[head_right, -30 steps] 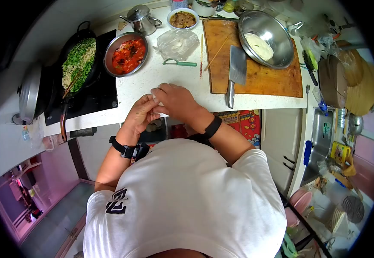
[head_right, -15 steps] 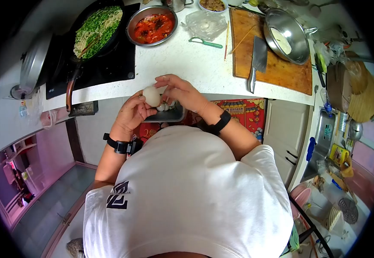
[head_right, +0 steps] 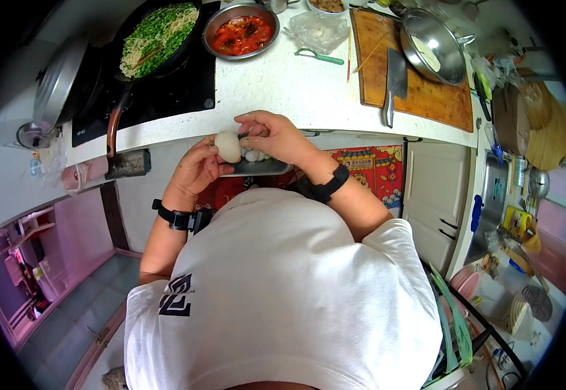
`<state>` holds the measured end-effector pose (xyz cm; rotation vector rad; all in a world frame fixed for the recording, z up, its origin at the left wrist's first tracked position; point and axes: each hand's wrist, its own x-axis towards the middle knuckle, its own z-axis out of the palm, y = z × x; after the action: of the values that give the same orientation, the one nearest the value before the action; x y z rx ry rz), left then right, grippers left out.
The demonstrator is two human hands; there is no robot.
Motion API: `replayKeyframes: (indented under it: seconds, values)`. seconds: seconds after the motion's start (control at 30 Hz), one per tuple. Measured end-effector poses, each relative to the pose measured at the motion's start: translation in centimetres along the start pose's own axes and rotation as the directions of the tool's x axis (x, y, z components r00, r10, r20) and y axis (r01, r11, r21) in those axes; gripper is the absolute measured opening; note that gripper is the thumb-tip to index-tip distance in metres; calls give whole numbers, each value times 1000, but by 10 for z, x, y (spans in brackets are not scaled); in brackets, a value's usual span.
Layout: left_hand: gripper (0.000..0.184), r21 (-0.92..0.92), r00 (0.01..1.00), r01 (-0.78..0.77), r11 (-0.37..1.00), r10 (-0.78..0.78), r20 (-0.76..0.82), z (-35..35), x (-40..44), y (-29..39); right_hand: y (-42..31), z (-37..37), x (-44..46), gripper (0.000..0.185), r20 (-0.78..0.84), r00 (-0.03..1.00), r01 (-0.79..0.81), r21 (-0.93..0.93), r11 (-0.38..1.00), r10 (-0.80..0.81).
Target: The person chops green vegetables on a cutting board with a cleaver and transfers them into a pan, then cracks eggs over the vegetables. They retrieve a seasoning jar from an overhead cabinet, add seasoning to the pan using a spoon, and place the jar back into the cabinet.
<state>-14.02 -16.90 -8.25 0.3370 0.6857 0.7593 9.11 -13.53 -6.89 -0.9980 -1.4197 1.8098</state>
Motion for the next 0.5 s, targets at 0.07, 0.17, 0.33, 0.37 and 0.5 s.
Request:
replayKeyframes:
  seconds: [0.07, 0.17, 0.33, 0.37, 0.5]
  values:
    - [31, 14, 1000, 16, 1000, -16, 0, -2, -3, 0, 1, 10, -1, 31, -25, 1000, -5, -20, 1000, 5]
    - [31, 29, 999, 42, 999, -43, 24, -3, -7, 1, 5, 20, -3, 21, -78, 997, -7, -52, 999, 3]
    - [31, 97, 999, 37, 995, -41, 31, -1, -17, 3, 5, 33, -8, 9, -146, 989, 11, -49, 999, -18]
    - [30, 121, 999, 44, 992, -48, 25, -1, -19, 3, 7, 35, -9, 6, -156, 987, 35, -88, 996, -48]
    - [30, 152, 998, 55, 987, -58, 15, -3, -24, 2, 8, 40, -12, 1, -127, 989, 58, -110, 992, -72]
